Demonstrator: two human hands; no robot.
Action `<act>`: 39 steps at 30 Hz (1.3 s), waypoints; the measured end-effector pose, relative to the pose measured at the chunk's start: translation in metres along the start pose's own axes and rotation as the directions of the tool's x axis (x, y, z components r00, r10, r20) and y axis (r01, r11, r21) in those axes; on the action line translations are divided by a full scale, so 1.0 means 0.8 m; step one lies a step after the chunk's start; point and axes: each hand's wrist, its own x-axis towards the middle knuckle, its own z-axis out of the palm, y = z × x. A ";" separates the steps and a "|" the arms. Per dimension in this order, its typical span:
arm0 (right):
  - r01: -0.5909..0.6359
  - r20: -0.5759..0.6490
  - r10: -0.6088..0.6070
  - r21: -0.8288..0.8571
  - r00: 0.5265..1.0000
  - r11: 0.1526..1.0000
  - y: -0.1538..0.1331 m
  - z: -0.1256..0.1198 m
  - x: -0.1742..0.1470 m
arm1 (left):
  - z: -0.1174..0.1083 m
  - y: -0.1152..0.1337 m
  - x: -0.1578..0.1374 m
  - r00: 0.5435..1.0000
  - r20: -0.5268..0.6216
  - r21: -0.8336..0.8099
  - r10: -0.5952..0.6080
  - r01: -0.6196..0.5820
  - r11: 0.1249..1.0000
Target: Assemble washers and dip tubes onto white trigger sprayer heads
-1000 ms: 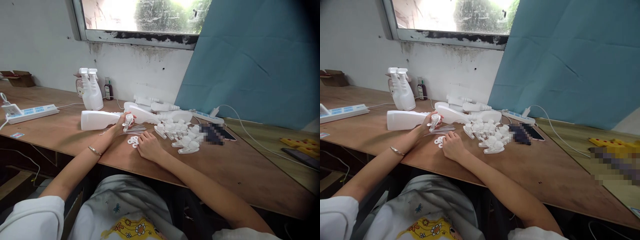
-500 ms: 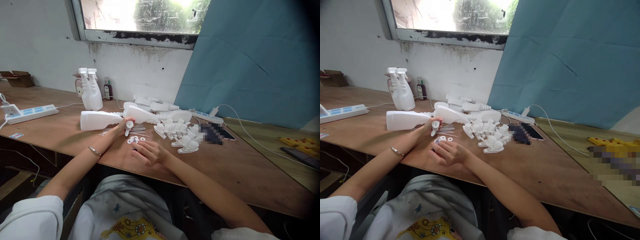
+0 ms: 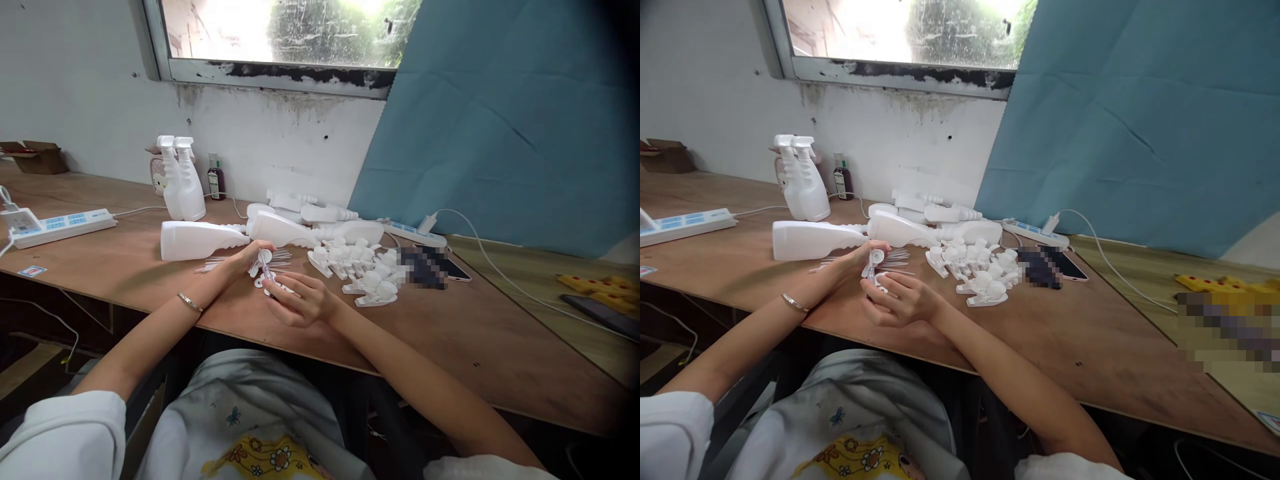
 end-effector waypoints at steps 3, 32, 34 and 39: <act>0.022 -0.056 -0.025 -0.060 0.998 0.998 0.004 0.003 -0.001 | 0.003 0.001 0.001 0.998 -0.059 0.007 0.024 -0.024 1.000; 0.168 -0.143 -0.259 -0.459 0.955 0.872 0.004 0.008 0.000 | 0.005 -0.001 -0.002 0.996 0.021 0.061 -0.081 0.080 0.995; 0.131 -0.143 -0.223 -0.474 0.964 0.871 0.005 0.012 -0.002 | 0.004 -0.003 -0.002 0.995 0.023 0.073 -0.093 0.092 0.993; 0.068 -0.149 -0.163 -0.497 0.975 0.865 0.009 0.014 -0.004 | 0.006 -0.004 0.000 0.994 -0.013 0.065 -0.104 0.105 0.992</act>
